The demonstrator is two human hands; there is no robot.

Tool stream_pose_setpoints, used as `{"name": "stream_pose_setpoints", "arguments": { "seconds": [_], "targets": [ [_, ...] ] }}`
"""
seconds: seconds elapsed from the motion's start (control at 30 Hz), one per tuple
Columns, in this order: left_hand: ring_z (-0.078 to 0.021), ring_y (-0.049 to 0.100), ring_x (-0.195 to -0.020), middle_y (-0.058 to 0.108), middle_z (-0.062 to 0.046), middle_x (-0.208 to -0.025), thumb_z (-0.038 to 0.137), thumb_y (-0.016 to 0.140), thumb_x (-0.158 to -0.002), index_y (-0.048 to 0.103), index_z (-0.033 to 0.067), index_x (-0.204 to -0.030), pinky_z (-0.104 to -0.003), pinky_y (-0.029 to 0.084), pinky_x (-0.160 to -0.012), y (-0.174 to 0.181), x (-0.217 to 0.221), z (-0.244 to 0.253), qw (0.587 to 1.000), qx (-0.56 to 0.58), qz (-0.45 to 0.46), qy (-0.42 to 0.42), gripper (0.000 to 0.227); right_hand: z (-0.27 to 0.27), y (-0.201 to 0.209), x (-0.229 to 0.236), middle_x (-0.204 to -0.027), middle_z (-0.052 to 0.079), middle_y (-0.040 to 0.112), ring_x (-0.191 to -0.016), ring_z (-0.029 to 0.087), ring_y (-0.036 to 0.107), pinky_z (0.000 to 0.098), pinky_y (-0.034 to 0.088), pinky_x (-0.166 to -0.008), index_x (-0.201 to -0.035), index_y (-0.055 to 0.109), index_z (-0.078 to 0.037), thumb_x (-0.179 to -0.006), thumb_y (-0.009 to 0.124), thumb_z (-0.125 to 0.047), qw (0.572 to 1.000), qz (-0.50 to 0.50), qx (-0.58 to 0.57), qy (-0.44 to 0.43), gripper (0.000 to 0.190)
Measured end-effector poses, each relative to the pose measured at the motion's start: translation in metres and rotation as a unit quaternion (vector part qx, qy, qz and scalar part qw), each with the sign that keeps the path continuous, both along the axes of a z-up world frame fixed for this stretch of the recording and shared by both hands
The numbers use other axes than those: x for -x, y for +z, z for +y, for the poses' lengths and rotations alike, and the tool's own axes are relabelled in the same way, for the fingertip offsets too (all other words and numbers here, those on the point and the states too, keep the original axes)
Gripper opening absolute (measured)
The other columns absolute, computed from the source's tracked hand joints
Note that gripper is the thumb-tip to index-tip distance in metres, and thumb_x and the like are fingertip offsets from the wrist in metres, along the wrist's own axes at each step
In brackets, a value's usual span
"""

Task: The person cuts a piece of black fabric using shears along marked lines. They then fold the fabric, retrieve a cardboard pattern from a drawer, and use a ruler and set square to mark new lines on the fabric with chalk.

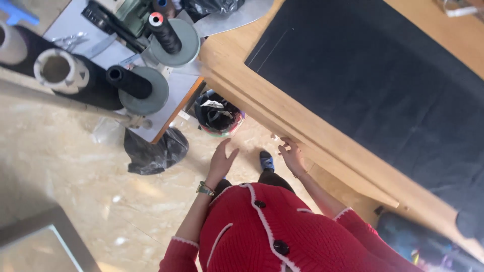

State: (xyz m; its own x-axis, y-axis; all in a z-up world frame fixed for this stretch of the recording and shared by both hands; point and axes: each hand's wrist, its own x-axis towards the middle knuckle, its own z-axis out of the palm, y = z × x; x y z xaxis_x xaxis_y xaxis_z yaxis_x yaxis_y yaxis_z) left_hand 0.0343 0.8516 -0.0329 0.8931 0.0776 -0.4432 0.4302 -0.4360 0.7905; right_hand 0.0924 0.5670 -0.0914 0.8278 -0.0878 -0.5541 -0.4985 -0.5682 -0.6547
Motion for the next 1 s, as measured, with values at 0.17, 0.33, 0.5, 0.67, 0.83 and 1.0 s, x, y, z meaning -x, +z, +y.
{"name": "stream_pose_setpoints", "arguments": {
  "seconds": [0.17,0.33,0.5,0.67,0.83,1.0],
  "targets": [
    [-0.0512,0.027,-0.149,0.031,-0.030,-0.159,0.040,0.063,-0.101,0.034,0.0092,-0.155,-0.064,0.024,-0.121,0.002,0.000,0.061,0.955,0.230,0.070,0.173,0.069,0.033,-0.012,0.059,-0.115,0.012,0.069,-0.089,0.026,0.077,0.0449,0.057,-0.089,-0.137,0.066,-0.015,-0.093,0.069,-0.029,0.998,-0.051,0.022,-0.034,0.046],
    [-0.0507,0.018,-0.152,0.010,-0.024,-0.167,0.046,0.062,-0.101,0.007,0.0123,-0.162,-0.068,0.019,-0.121,0.027,-0.016,0.083,0.910,0.333,0.120,0.215,0.088,0.064,-0.020,0.120,-0.113,0.011,0.069,-0.095,0.029,0.076,0.0461,0.059,-0.090,-0.133,0.069,-0.020,-0.093,0.071,-0.034,0.996,-0.052,0.049,-0.044,0.043],
    [-0.0566,0.006,-0.152,-0.014,-0.026,-0.168,0.054,0.068,-0.095,-0.017,0.0155,-0.162,-0.076,0.015,-0.116,0.043,-0.021,0.080,0.851,0.454,0.139,0.224,0.114,0.092,-0.018,0.166,-0.124,0.014,0.068,-0.105,0.031,0.075,0.0494,0.057,-0.096,-0.137,0.066,-0.018,-0.091,0.072,-0.054,0.998,-0.001,0.054,-0.044,0.059],
    [-0.0586,-0.004,-0.151,-0.027,-0.034,-0.160,0.049,0.077,-0.087,-0.034,0.0165,-0.155,-0.073,0.026,-0.113,0.051,-0.013,0.076,0.817,0.451,0.194,0.303,0.134,0.096,0.020,0.189,-0.130,0.028,0.061,-0.121,0.046,0.064,0.0596,0.048,-0.106,-0.149,0.049,-0.007,-0.094,0.063,-0.056,0.994,0.064,0.033,0.077,0.075],
    [-0.0516,0.003,-0.154,-0.019,-0.028,-0.163,0.051,0.076,-0.090,-0.023,0.0214,-0.158,-0.070,0.022,-0.118,0.030,-0.002,0.079,0.853,0.364,0.188,0.323,0.124,0.077,0.153,0.158,-0.140,0.034,0.056,-0.129,0.052,0.056,0.0607,0.044,-0.109,-0.148,0.052,-0.005,-0.101,0.050,-0.037,0.979,0.125,-0.044,0.158,0.057],
    [-0.0368,-0.006,-0.155,-0.004,-0.017,-0.162,0.044,0.080,-0.095,0.002,0.0261,-0.161,-0.063,0.001,-0.125,0.000,0.019,0.094,0.957,0.094,-0.114,0.251,0.103,0.024,0.113,0.127,-0.111,0.020,0.074,-0.105,0.035,0.072,0.0490,0.056,-0.087,-0.133,0.068,-0.011,-0.103,0.058,-0.026,0.996,-0.022,0.012,-0.086,0.034]
  ]
}}
